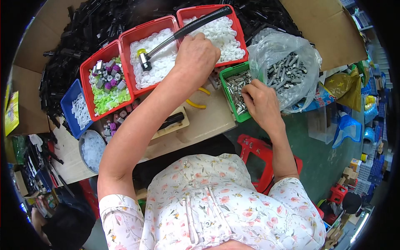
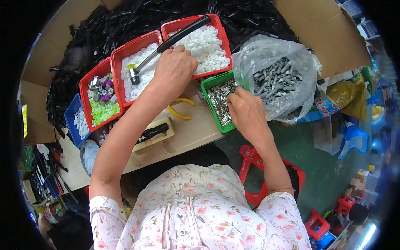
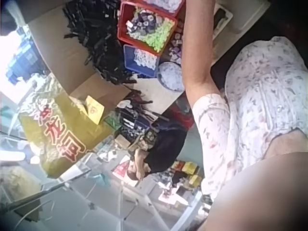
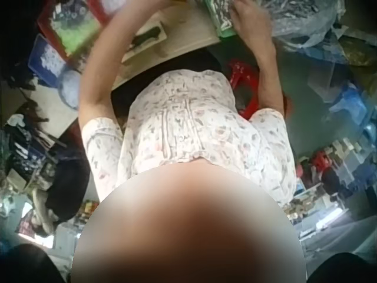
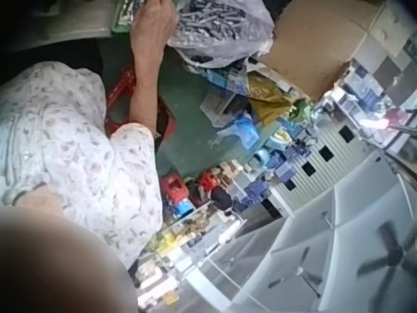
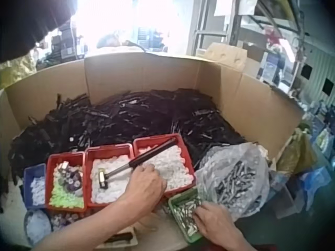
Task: Manually assemble small electronic components and housings using a hammer and pliers at a workbench.
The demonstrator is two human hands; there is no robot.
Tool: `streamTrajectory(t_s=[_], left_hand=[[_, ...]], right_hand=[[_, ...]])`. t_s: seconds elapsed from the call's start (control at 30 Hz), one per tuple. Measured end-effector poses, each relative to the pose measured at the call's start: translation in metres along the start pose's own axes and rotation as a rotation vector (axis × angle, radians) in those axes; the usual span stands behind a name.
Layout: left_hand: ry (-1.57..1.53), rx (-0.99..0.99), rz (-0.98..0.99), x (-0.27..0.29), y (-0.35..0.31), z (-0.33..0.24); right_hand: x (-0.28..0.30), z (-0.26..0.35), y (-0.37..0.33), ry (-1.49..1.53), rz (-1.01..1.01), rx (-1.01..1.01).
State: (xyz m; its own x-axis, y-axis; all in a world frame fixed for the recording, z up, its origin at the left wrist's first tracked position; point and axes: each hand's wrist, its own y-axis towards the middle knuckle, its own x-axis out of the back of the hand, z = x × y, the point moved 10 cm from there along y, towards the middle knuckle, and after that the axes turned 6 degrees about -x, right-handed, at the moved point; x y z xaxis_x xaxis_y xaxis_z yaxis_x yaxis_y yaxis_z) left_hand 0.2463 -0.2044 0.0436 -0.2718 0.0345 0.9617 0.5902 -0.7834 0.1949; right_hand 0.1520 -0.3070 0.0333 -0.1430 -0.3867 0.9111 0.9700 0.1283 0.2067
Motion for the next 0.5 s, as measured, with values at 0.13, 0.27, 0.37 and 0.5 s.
streamTrajectory(t_s=[0.13,0.27,0.37,0.5], left_hand=[[-0.051,-0.018,-0.014,-0.006,-0.002,0.002],[-0.216,-0.001,-0.181,0.002,-0.015,0.014],[-0.507,0.09,-0.295,0.015,-0.028,0.029],[-1.121,0.394,-0.313,0.021,-0.07,0.04]], right_hand=[[0.002,-0.004,-0.001,0.062,0.014,-0.044],[0.012,-0.008,0.0,0.191,-0.078,-0.119],[0.022,-0.002,0.002,0.27,-0.145,-0.133],[0.032,0.033,0.011,0.408,-0.226,-0.056]])
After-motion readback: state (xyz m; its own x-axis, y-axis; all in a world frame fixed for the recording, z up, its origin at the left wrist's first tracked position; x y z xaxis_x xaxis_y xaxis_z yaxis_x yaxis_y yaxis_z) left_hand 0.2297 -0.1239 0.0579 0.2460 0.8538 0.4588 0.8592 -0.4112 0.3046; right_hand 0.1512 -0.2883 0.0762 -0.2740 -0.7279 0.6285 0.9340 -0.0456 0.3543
